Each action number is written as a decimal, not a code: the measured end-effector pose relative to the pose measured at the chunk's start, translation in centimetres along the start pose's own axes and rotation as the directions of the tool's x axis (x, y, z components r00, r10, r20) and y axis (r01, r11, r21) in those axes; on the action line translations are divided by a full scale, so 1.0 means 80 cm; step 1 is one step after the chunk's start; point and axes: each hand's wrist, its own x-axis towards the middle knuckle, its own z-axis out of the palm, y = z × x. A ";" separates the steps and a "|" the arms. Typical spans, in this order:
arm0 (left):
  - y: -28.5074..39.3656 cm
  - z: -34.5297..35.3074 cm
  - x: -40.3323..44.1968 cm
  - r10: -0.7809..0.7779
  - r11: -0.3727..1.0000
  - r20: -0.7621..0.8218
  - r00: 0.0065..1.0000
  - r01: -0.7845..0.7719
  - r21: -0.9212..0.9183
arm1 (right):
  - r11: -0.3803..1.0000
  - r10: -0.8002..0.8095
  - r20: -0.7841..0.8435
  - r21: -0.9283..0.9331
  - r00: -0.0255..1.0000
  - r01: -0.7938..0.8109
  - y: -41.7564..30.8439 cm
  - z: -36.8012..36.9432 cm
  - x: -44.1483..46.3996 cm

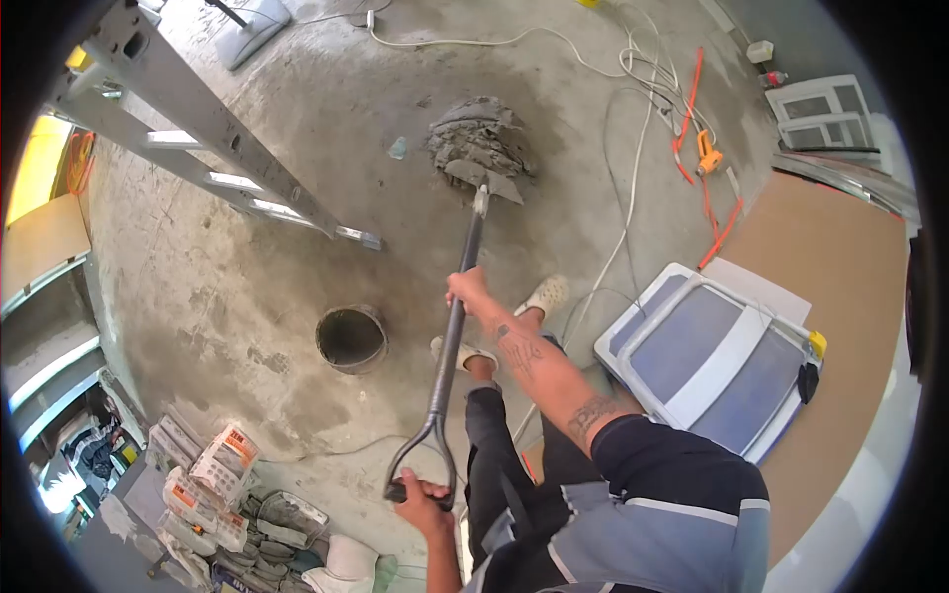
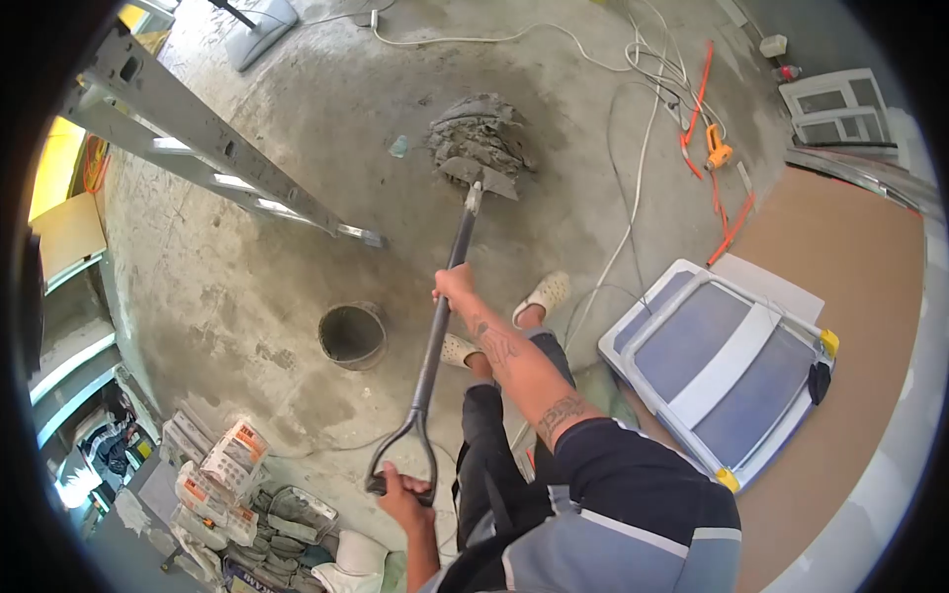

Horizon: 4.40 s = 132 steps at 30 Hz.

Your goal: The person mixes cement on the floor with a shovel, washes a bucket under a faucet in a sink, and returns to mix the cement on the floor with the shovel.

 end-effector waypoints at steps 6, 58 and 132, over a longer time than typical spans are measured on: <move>-0.036 0.003 0.074 -0.027 0.996 0.019 0.999 0.029 -0.082 | 0.997 -0.066 -0.035 -0.048 0.997 0.064 0.028 0.025 0.049; -0.025 0.018 -0.037 -0.097 0.990 -0.118 0.988 0.083 -0.118 | 0.989 0.021 0.011 -0.149 1.000 -0.019 -0.008 -0.011 -0.006; -0.033 0.029 0.030 -0.047 0.999 -0.362 0.931 0.040 -0.025 | 0.848 0.503 0.305 0.004 0.809 -0.530 0.117 0.034 0.162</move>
